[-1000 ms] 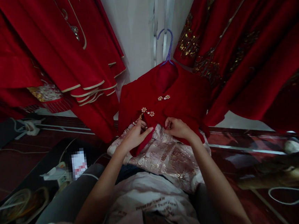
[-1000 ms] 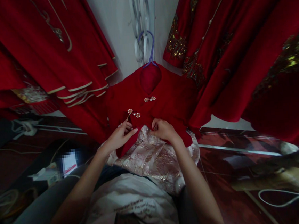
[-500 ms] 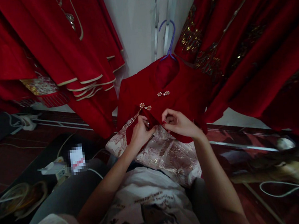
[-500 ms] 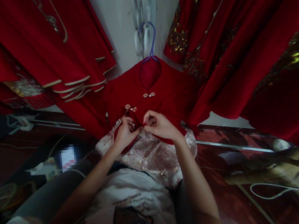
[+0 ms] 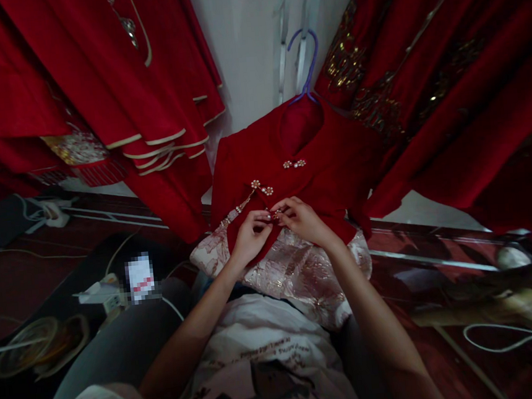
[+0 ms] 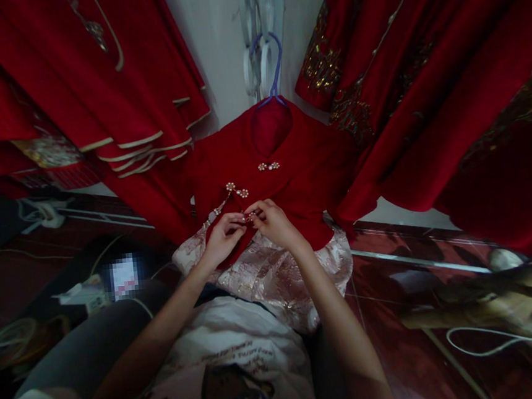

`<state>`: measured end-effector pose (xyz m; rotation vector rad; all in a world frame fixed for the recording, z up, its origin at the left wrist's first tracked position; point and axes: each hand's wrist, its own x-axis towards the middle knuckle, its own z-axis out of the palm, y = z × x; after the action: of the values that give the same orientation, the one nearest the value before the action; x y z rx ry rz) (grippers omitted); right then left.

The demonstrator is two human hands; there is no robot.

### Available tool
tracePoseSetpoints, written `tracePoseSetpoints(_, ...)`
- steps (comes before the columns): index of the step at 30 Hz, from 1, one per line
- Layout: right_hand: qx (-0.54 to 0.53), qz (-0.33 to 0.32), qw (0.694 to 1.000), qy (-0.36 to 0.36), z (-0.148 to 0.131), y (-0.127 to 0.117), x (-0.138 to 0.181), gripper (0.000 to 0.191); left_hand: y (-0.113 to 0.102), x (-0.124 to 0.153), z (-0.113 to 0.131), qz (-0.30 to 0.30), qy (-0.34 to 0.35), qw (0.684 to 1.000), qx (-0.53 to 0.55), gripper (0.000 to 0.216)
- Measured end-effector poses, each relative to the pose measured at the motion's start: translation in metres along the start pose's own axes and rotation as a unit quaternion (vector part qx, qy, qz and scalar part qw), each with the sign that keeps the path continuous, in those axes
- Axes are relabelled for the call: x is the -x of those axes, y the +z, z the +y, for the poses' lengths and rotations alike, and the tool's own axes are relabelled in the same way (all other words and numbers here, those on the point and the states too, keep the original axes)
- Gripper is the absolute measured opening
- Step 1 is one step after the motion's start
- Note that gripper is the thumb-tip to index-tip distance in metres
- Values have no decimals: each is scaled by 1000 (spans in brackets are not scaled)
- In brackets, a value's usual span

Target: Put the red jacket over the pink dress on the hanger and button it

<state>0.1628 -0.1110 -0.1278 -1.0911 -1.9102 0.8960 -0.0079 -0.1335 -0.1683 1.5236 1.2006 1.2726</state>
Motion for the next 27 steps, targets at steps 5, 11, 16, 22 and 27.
tracePoseSetpoints(5,-11,30,999,4,-2,2,-2,14,-2,-2,2,1,-4,995,97,23)
tracePoseSetpoints(11,41,57,997,-18,-5,6,-1,15,0,-2,7,27,-24,991,129,29)
tracePoseSetpoints(16,98,54,993,-38,-8,8,0,18,3,-5,7,44,-26,994,93,24)
tracePoseSetpoints(22,98,48,993,-38,-7,7,0,18,2,-8,0,39,-16,995,92,18)
tracePoseSetpoints(27,109,53,992,-33,-5,8,-1,20,1,-10,-4,32,0,998,47,16)
